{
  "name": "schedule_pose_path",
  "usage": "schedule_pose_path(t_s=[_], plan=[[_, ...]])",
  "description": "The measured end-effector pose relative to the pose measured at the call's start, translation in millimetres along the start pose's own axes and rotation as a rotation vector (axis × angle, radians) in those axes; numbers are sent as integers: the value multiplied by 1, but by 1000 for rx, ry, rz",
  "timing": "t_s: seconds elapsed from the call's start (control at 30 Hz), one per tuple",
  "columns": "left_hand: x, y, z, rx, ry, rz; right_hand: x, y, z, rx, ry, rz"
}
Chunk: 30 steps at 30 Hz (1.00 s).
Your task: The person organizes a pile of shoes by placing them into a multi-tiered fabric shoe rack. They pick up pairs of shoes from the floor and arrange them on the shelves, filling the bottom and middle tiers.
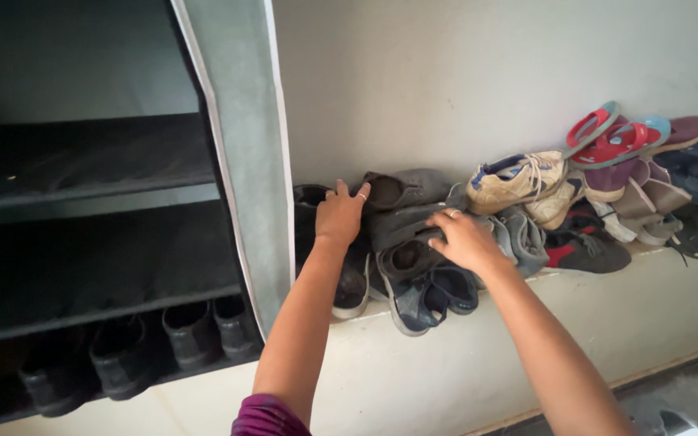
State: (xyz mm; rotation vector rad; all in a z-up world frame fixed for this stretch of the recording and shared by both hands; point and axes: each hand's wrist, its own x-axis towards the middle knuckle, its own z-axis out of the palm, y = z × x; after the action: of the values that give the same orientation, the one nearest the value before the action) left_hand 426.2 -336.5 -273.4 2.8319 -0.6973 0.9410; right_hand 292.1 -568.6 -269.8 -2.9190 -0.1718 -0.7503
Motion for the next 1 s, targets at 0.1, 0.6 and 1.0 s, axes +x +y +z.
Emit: schedule_pose_path(t_s=[0.1, 0.6, 1.0], plan=[[12, -1, 15, -42, 40, -2, 7, 4, 11, 35, 15, -36], [38, 16, 61, -176, 53, -16, 12, 8, 28, 62, -27, -26], [36, 15, 57, -277, 218, -79, 6, 10, 34, 69, -42, -28]])
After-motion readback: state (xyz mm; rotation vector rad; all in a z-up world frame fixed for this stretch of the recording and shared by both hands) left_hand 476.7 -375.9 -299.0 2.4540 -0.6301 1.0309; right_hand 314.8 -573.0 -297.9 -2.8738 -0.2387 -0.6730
